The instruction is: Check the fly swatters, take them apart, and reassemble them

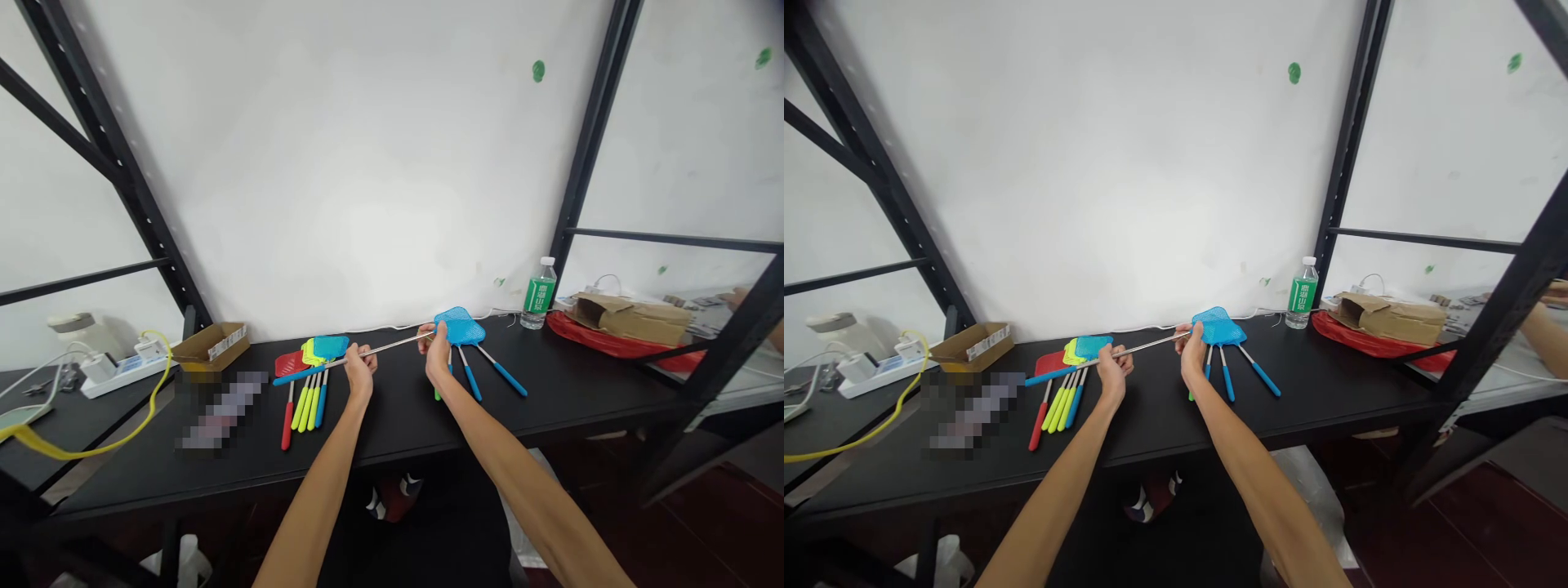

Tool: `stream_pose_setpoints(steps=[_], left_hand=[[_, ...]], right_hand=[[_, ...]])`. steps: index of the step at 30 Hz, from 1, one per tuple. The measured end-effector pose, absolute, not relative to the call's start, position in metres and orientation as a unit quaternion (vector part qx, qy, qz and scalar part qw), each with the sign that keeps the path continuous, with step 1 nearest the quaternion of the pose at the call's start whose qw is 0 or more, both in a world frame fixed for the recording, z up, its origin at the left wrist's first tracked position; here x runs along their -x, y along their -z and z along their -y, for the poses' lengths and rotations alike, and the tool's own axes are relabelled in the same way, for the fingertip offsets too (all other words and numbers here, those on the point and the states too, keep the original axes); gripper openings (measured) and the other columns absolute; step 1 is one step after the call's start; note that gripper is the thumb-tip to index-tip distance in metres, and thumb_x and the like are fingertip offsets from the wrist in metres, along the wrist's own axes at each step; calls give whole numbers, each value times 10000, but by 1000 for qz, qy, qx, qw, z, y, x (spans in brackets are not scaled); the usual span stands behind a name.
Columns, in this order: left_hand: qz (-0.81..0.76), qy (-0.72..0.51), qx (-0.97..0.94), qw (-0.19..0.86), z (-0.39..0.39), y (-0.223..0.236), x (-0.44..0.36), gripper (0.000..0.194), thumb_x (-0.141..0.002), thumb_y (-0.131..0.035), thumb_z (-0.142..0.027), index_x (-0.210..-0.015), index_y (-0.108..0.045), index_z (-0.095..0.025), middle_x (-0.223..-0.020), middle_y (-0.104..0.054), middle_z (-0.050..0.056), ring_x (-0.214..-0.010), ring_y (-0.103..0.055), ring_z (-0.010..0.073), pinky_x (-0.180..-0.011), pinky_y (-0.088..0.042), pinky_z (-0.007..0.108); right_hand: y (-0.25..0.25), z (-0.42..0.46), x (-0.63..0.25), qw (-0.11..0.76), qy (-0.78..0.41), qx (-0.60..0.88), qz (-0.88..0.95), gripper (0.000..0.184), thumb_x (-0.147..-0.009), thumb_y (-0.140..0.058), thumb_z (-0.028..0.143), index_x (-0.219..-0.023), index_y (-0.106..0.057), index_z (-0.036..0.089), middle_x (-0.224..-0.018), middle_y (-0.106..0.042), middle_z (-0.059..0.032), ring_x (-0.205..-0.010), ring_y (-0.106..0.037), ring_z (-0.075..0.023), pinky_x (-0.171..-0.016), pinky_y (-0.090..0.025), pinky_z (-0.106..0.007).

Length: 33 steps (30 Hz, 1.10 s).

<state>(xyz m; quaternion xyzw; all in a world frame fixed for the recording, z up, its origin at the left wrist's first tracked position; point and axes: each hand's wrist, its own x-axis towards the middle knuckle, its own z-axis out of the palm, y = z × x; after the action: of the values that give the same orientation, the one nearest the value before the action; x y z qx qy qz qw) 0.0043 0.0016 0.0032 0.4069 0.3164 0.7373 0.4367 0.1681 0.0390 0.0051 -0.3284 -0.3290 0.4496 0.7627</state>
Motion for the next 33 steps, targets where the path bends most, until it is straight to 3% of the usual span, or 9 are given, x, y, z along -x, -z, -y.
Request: stream_pose_setpoints(steps=[7,12,16,22,29,33], left_hand=[[-332,-685,-445,472,-3,-1,-1,494,-851,-435,-549,-514,-280,-222,-471,-223,-59,-394,-179,63,-398,-114,217],[-360,-804,-269,390,-3,-11,21,462,-855,-383,-589,-580,-276,-233,-493,-216,-78,-371,-187,68,-382,-188,227],[-383,-832,-217,338,-3,-14,36,383,-848,-414,-488,-602,-265,-235,-503,-255,-72,-369,-206,70,-376,-181,233],[-365,-816,-249,372,-3,-11,23,381,-841,-424,-448,-579,-246,-237,-497,-221,-68,-372,-192,71,-375,-176,231],[-325,-759,-360,436,-1,-4,1,365,-834,-414,-403,-548,-257,-239,-485,-172,-73,-365,-182,70,-374,-167,222],[-345,-706,-404,468,-2,2,0,398,-846,-384,-426,-516,-263,-240,-431,-213,-59,-366,-189,77,-372,-162,221]], right_hand=[[-7,-40,-169,743,-475,341,324,524,-908,-358,650,-698,-551,211,-528,-519,-4,-416,-424,-115,-407,-299,-280],[-6,-44,-184,795,-413,360,261,544,-897,-292,715,-690,-459,241,-474,-379,42,-386,-346,-115,-392,-282,-278],[-6,-44,-191,822,-377,353,242,551,-905,-254,721,-684,-429,247,-474,-330,49,-384,-317,-119,-392,-275,-284],[-7,-41,-188,822,-378,373,207,533,-921,-266,683,-674,-450,248,-461,-351,40,-394,-342,-128,-402,-275,-287],[-4,-37,-170,776,-431,354,296,518,-939,-292,646,-677,-473,237,-453,-377,36,-399,-338,-117,-404,-272,-271],[-4,-38,-174,772,-414,378,301,539,-943,-269,651,-674,-483,235,-449,-386,38,-396,-354,-118,-401,-282,-265]])
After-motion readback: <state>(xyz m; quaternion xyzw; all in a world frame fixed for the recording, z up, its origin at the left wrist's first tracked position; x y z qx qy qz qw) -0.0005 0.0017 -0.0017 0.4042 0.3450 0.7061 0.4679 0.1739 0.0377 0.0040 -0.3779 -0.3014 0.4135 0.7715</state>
